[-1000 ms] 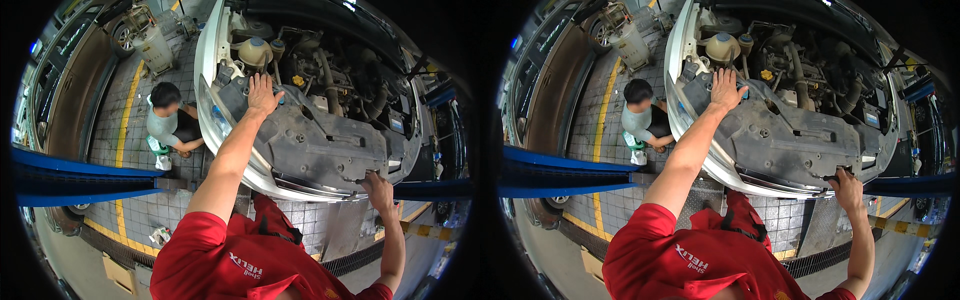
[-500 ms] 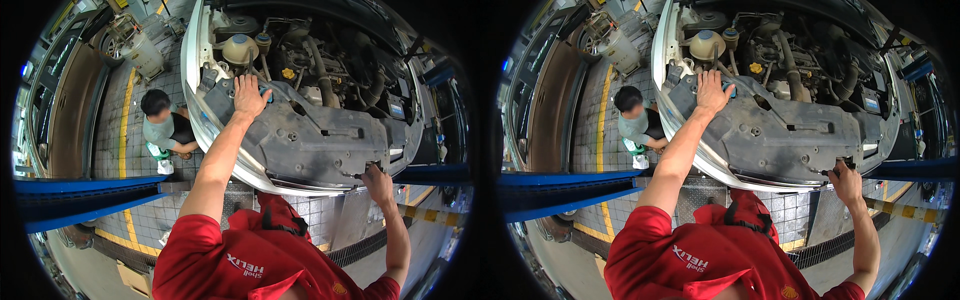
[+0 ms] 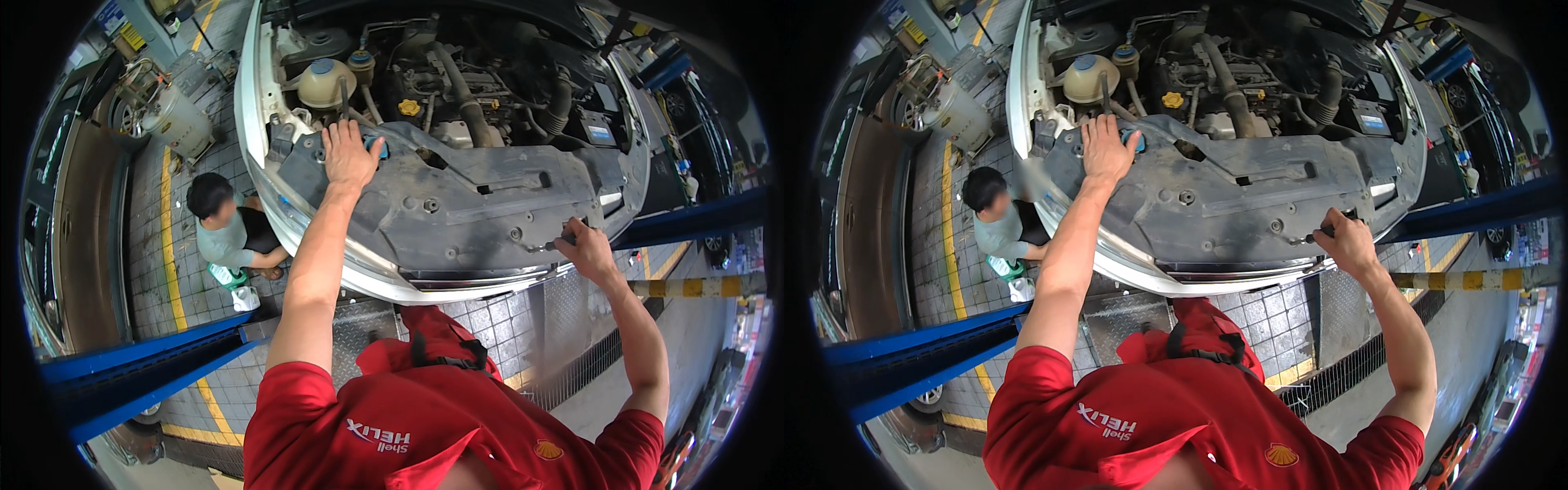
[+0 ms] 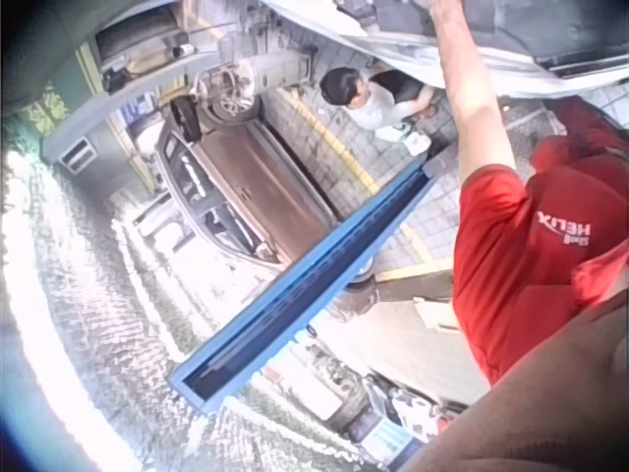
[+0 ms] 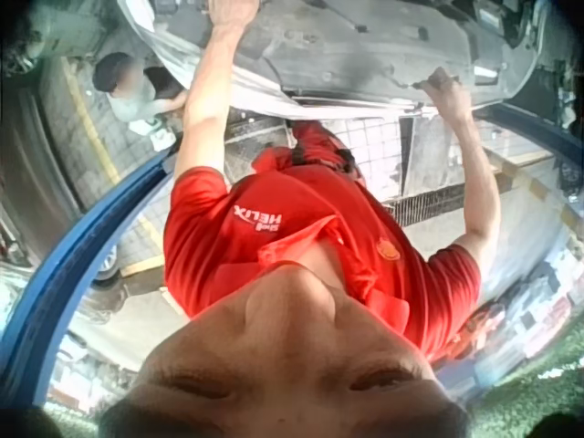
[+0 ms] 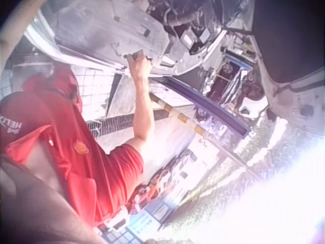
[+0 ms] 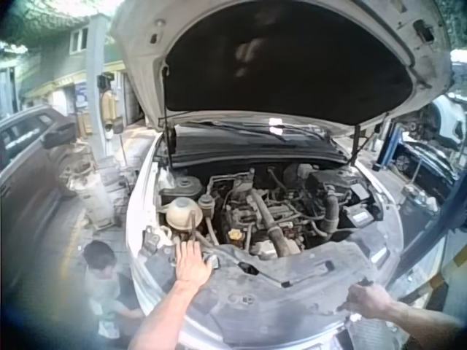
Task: The person installs plastic fasteners into the front bumper area of a white car. They retrieve fasteners from a plastic bag and insert them into holes on the car's front cover, then walk around the garage.
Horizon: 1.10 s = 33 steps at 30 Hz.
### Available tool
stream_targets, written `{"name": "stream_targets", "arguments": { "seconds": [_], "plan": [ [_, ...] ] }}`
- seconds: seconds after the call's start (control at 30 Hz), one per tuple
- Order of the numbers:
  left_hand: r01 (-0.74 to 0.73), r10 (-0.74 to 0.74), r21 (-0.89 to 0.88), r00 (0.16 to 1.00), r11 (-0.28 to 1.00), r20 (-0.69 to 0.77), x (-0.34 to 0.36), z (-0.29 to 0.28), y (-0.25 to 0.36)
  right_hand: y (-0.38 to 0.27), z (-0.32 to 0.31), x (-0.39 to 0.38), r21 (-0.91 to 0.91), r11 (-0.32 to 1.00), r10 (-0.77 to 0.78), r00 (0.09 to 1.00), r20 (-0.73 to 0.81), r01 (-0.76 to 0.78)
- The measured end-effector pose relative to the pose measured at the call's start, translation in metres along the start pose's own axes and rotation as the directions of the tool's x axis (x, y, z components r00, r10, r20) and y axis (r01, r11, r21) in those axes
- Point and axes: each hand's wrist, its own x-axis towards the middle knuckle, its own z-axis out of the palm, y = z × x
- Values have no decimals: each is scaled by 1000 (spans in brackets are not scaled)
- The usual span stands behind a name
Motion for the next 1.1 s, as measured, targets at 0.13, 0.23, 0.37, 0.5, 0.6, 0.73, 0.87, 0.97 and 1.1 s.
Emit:
{"name": "stream_targets", "arguments": {
  "seconds": [0.13, 0.23, 0.37, 0.5, 0.6, 0.73, 0.87, 0.97, 1.1],
  "plan": [
    [3, -3, -11, 1000, 1000, 4, 1, 4, -1, 6, 15, 3, -3, 995, 104, 992, -73, -104],
    [-16, 18, -47, 999, 999, 47, 6, -1, 0, -1, 9, 3, 14, 994, 109, 992, -65, -108],
    [-125, 74, -340, 985, 932, -158, -18, -37, -8, -16, -22, -21, 3, 997, 82, 972, -218, -83],
    [-73, 46, -700, 997, 710, -57, -155, -87, 16, -42, -11, -81, 290, 952, 72, 842, -535, 103],
    [269, 82, -888, 944, 373, 320, -275, -125, 47, -86, 54, -130, 692, 714, 218, 906, -362, 105],
    [671, 107, -723, 741, -166, 663, -386, -172, 57, -186, 183, -182, 904, 423, 163, 987, -4, -67],
    [645, -167, -728, 711, -232, 683, -454, -216, 12, -274, 266, -246, 941, 10, -117, 934, 338, -340],
    [514, -304, -836, 779, -191, 549, -502, -256, -31, -313, 293, -292, 937, 98, -387, 854, 347, -336],
    [499, -348, -848, 774, -176, 528, -563, -308, -58, -336, 309, -332, 912, 260, -562, 719, 410, -316]
  ]
}}
